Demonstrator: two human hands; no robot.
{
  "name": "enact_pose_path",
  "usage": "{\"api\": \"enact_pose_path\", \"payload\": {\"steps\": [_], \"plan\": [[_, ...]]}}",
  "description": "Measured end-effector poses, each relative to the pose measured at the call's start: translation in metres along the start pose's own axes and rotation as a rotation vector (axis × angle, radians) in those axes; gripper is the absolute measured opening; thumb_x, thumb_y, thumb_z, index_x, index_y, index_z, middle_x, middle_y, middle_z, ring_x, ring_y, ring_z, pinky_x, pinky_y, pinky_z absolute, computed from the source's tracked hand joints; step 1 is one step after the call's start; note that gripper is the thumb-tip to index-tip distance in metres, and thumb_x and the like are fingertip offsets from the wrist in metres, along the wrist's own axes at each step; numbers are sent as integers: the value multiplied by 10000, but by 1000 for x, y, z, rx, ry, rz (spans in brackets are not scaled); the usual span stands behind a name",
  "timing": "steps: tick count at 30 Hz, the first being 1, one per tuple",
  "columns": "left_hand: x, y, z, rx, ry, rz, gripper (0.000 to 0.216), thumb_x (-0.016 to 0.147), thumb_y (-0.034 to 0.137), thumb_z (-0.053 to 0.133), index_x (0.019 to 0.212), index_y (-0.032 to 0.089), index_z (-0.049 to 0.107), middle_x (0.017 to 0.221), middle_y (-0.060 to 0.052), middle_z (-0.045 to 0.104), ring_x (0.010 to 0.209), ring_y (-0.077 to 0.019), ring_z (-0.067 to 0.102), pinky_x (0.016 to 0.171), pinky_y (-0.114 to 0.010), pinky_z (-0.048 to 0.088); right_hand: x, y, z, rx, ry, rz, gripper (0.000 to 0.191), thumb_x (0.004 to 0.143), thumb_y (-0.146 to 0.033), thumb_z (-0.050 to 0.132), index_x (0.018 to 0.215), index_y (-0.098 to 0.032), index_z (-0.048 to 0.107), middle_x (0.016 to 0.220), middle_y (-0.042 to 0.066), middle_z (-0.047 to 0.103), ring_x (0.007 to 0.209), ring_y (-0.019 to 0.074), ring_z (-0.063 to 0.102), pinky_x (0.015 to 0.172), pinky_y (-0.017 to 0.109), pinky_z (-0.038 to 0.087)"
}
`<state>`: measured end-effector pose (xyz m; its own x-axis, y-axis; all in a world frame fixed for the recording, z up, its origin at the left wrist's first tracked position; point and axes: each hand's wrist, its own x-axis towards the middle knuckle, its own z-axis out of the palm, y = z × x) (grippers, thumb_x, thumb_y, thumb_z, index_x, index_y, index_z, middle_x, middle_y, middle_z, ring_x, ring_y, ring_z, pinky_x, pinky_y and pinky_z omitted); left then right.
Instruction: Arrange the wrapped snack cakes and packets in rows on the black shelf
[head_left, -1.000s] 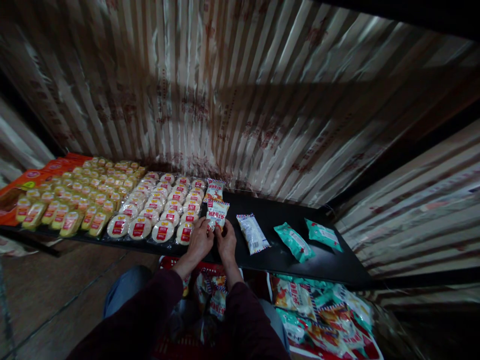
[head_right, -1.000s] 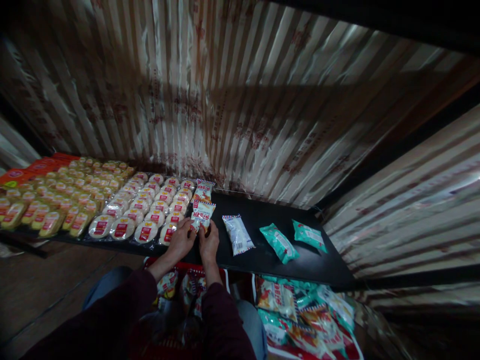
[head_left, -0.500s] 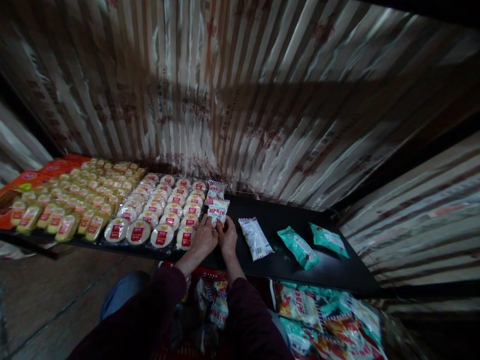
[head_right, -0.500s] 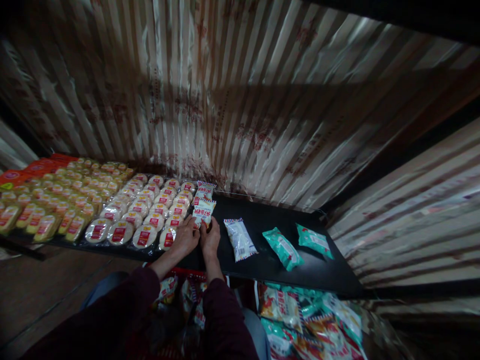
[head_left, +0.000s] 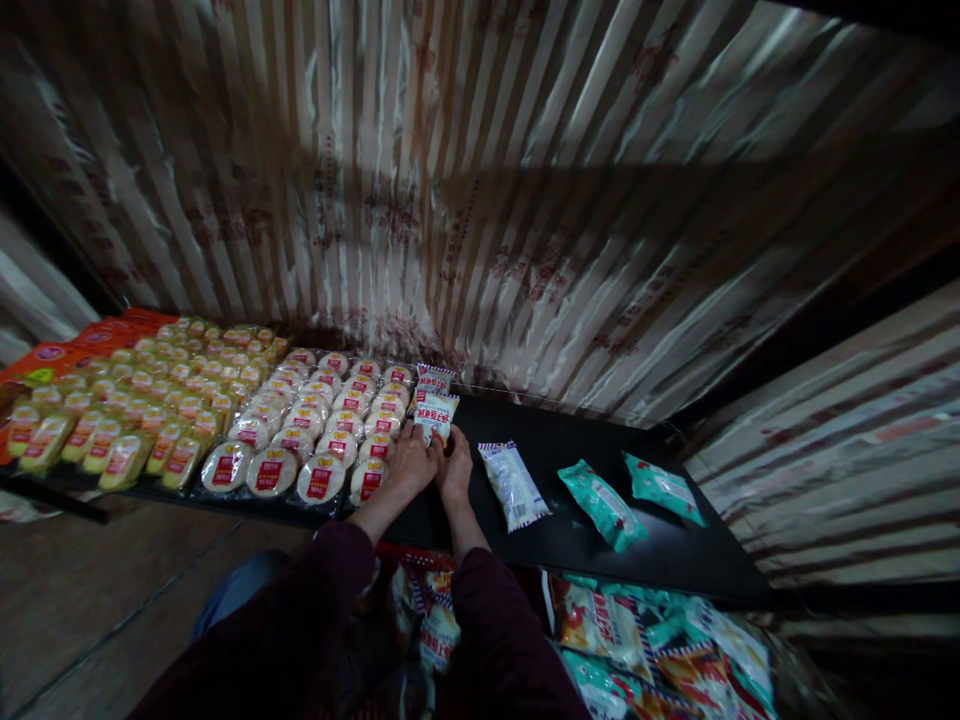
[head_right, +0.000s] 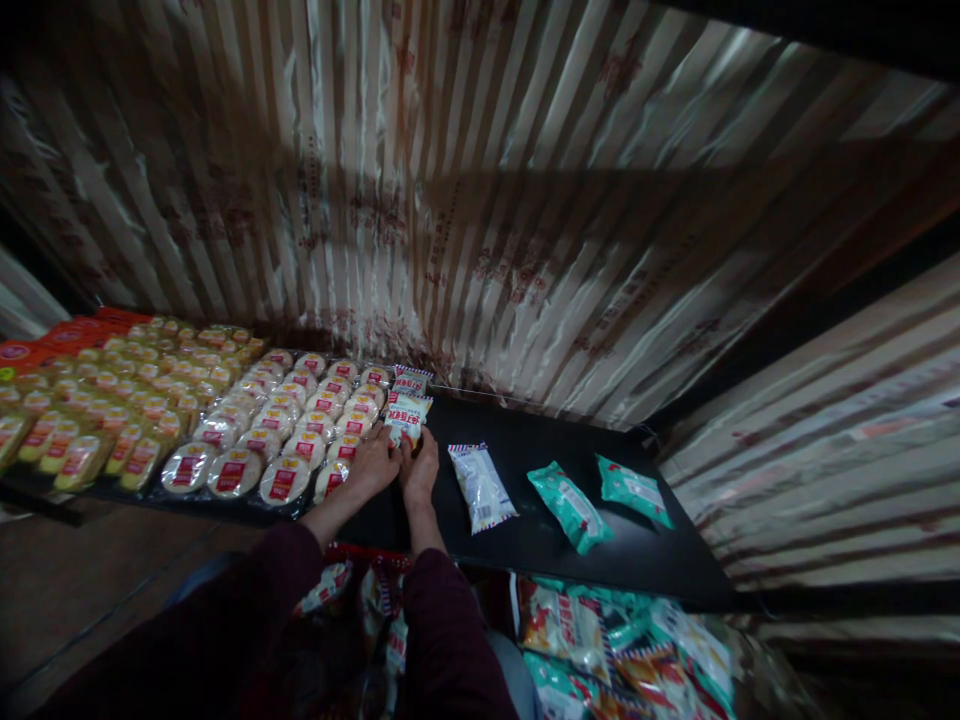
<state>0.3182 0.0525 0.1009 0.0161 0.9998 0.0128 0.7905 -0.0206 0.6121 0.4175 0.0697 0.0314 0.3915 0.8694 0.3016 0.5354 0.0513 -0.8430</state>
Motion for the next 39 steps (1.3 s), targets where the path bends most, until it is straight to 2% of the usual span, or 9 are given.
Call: {"api": "enact_pose_path", "payload": {"steps": [6,10,15,19,22,25,28,32,39], "plan": [[5,2,-3,43,-7,8,439,835,211,448,1243,58,505,1387,-200,441,1312,-281,391,1087,-402,313,6,2,6,-26,4,1,438,750,-296,545,1152,-123,578,1076,149,630,956,246,588,885,389,463],[4,4,-2,53,-4,1,451,855,242,438,1276,86,488,1389,-180,449,1312,-283,394,1075,-409,335,6,5,6,-29,-1,-14,443,758,-305,534,1149,-100,575,1094,170,624,988,256,583,895,393,462],[3,5,2,63,9,37,483,878,242,402,1325,63,443,1429,-189,399,1327,-272,373,1084,-402,329,6,10,7,-46,-24,-18,434,755,-300,534,1152,-131,577,1088,152,631,988,250,590,905,397,457],[4,3,5,103,14,95,455,880,218,389,1294,52,479,1446,-198,370,1349,-287,334,1099,-411,306,6,12,7,-50,-28,-40,467,759,-323,531,1179,-119,559,1119,164,613,1034,257,572,926,409,448],[6,-1,7,121,19,126,425,877,197,392,1268,69,501,1442,-195,379,1366,-282,304,1113,-432,279,7,12,5,-27,-13,-73,477,803,-385,492,1203,-130,540,1200,160,582,1129,256,527,985,424,406],[8,-5,8,121,9,153,438,855,151,414,1281,86,489,1443,-195,378,1378,-282,281,1118,-457,262,10,11,4,1,-6,-19,512,874,-447,359,1259,-139,499,1314,149,520,1233,240,460,1054,431,336],[9,-7,9,126,-7,169,497,827,96,415,1321,99,456,1467,-182,345,1396,-280,236,1129,-461,236,16,11,8,16,-46,19,573,903,-477,259,1314,-127,453,1407,146,438,1325,223,368,1103,421,269],[12,-7,9,136,-66,183,540,835,70,350,1371,107,396,1502,-161,283,1412,-267,187,1125,-458,244,26,12,14,11,-110,20,626,897,-516,250,1338,-113,438,1453,142,380,1378,219,287,1131,423,215],[19,-11,16,148,-90,194,525,845,94,376,1369,110,391,1507,-153,276,1410,-245,200,1138,-417,225,28,12,15,-7,-164,42,605,892,-523,277,1338,-154,456,1383,116,483,1313,220,397,1101,411,276]]}}
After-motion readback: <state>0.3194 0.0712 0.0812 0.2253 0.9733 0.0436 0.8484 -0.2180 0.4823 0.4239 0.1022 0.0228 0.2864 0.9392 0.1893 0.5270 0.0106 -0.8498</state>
